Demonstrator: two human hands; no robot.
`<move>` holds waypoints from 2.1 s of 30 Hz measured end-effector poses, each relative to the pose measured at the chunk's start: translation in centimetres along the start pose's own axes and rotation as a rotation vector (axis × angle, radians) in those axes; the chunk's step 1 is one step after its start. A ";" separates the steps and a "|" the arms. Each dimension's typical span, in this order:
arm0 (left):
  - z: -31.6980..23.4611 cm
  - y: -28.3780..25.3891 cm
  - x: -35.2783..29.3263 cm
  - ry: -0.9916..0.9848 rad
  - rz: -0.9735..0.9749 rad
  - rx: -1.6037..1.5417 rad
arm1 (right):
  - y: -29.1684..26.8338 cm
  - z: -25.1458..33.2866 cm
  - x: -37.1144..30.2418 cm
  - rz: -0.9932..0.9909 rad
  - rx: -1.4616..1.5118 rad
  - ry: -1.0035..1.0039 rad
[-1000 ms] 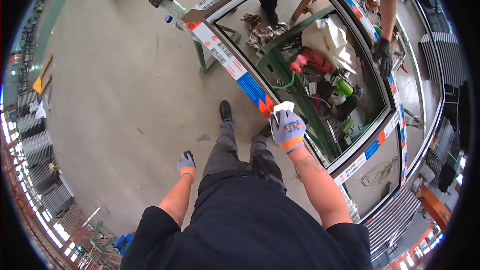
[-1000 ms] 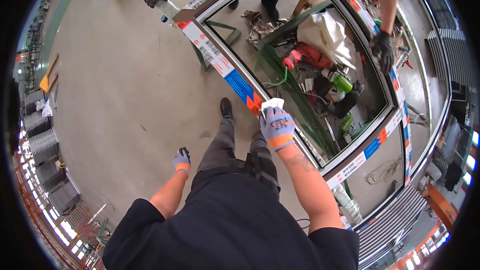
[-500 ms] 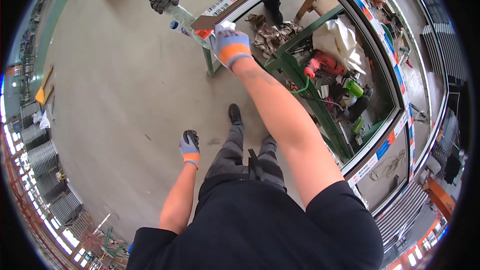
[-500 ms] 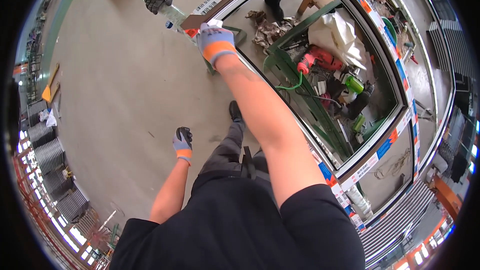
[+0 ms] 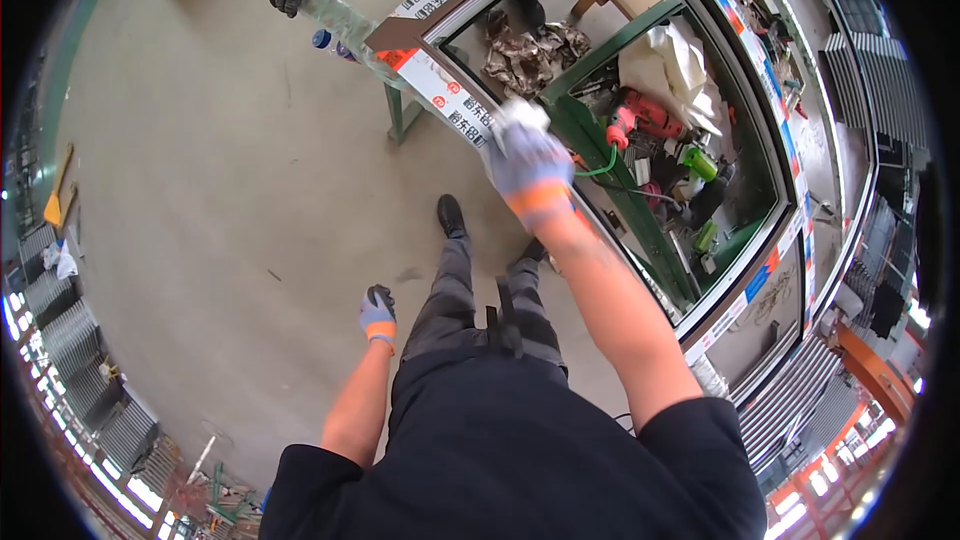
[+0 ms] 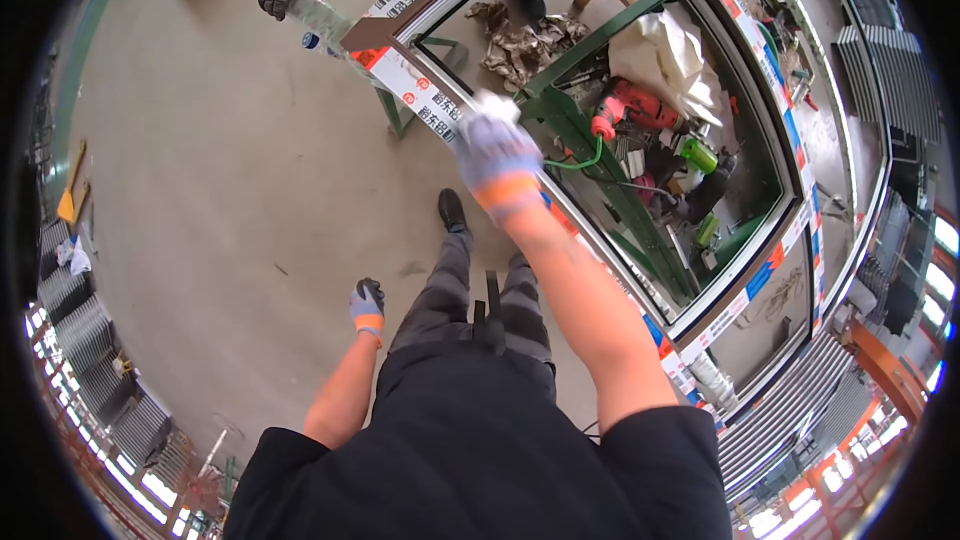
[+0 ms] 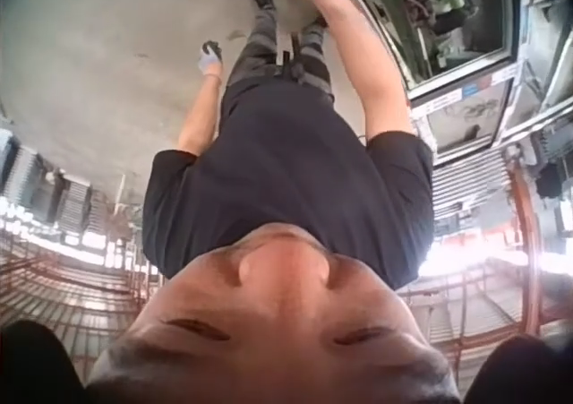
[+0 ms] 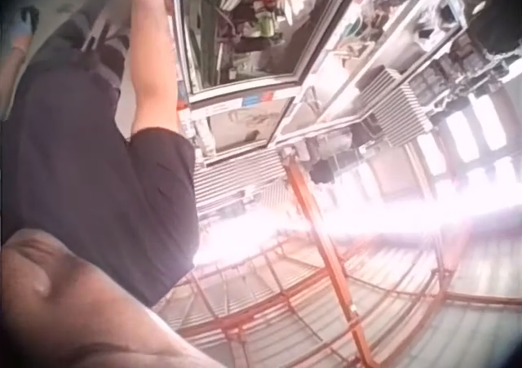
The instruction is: Assembling and moving metal window frames using an electric drill in an industrial workshop.
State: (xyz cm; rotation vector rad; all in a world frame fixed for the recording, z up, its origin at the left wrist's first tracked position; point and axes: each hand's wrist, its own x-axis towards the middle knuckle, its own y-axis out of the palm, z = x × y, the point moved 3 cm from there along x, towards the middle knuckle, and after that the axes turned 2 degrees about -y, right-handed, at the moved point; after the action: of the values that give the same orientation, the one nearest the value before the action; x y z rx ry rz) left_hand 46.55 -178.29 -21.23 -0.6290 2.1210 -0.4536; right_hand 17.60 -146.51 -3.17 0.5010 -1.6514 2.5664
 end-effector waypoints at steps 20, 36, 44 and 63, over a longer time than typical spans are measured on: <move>-10.2 3.4 -0.2 0.284 0.297 0.137 | -4.8 -1.7 -12.0 0.209 -0.078 0.267; -25.1 8.3 -6.3 0.883 0.466 0.088 | -13.9 -7.7 -23.8 0.201 -0.338 0.996; -36.7 17.0 -12.1 1.934 0.280 0.205 | -7.0 -7.5 -15.2 0.238 -0.285 0.696; -33.2 23.5 -14.6 2.001 0.476 0.421 | -8.2 -6.3 -14.8 0.308 -0.036 0.612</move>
State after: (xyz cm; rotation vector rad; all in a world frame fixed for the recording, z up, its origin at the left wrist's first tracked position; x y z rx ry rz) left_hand 20.41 -147.76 -5.38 1.1619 3.4683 -1.5818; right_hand 31.81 -135.44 -2.70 -0.5362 -1.6169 2.4938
